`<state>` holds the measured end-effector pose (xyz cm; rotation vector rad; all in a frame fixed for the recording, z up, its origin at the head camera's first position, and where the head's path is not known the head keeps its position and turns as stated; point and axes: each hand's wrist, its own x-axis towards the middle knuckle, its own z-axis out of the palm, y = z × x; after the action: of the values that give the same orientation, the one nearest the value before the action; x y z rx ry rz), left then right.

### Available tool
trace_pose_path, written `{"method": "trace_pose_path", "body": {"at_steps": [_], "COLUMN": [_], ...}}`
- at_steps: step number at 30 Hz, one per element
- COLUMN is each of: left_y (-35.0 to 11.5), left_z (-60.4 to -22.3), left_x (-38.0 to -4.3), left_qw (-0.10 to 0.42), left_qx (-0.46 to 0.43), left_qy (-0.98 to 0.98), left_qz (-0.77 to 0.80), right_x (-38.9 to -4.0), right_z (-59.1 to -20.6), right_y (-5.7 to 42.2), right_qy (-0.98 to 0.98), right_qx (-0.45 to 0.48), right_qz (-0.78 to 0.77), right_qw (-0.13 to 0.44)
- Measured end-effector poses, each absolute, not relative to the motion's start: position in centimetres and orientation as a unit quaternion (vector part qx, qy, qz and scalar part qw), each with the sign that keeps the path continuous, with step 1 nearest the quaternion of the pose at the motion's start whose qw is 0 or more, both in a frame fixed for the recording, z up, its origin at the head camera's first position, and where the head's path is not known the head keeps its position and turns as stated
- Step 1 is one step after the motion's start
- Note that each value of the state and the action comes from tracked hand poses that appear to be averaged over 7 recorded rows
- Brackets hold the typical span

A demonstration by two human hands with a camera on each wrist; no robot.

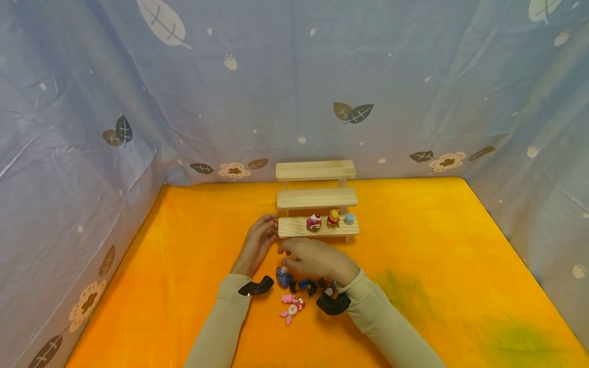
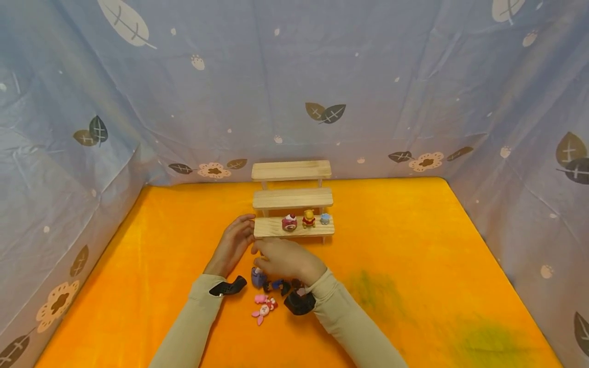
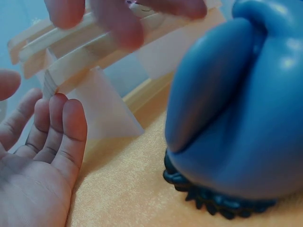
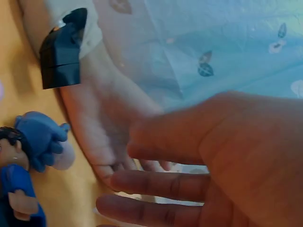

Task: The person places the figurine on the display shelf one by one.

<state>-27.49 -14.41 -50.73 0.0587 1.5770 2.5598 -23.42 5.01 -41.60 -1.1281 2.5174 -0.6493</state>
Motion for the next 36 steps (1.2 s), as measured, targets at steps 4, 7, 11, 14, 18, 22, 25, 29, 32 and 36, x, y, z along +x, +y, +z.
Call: {"method": "trace_pose_path", "body": {"at_steps": [4, 7, 11, 14, 18, 22, 25, 29, 32, 36], "left_y": [-14.4, -14.4, -14.2, -14.2, -14.3, -14.4, -14.4, -14.4, -14.4, -14.4], "left_z": [-50.2, -50.1, -50.4, -50.3, -50.3, -50.3, -50.3, -50.3, -50.3, -50.3], "left_x": [-27.6, -27.4, -27.2, -27.3, -27.4, -27.3, -27.4, -27.5, -27.5, -27.5], "left_qw": [0.071, 0.076, 0.067, 0.065, 0.069, 0.067, 0.067, 0.067, 0.066, 0.069], "left_qx": [0.015, 0.010, 0.015, 0.018, 0.013, 0.013, 0.018, 0.016, 0.014, 0.016], "left_qy": [0.530, 0.534, 0.532, 0.530, 0.533, 0.539, 0.536, 0.525, 0.527, 0.532], "left_qz": [0.845, 0.842, 0.844, 0.845, 0.843, 0.839, 0.841, 0.848, 0.847, 0.844], "right_x": [-23.6, -23.6, -23.3, -23.4, -23.3, -23.1, -23.1, -23.0, -22.9, -22.8], "right_z": [-42.0, -42.3, -42.8, -43.0, -43.2, -43.2, -43.2, -43.1, -43.1, -43.2], "right_y": [4.8, 4.8, 4.8, 4.7, 4.5, 4.2, 4.0, 3.9, 3.8, 3.6], "right_qy": [0.875, 0.873, 0.874, 0.876, 0.876, 0.874, 0.875, 0.874, 0.872, 0.870], "right_qx": [-0.405, -0.401, -0.388, -0.389, -0.394, -0.398, -0.397, -0.392, -0.388, -0.393], "right_qz": [-0.212, -0.212, -0.210, -0.190, -0.174, -0.184, -0.186, -0.187, -0.186, -0.174], "right_qw": [0.157, 0.180, 0.204, 0.213, 0.217, 0.211, 0.207, 0.219, 0.234, 0.242]}}
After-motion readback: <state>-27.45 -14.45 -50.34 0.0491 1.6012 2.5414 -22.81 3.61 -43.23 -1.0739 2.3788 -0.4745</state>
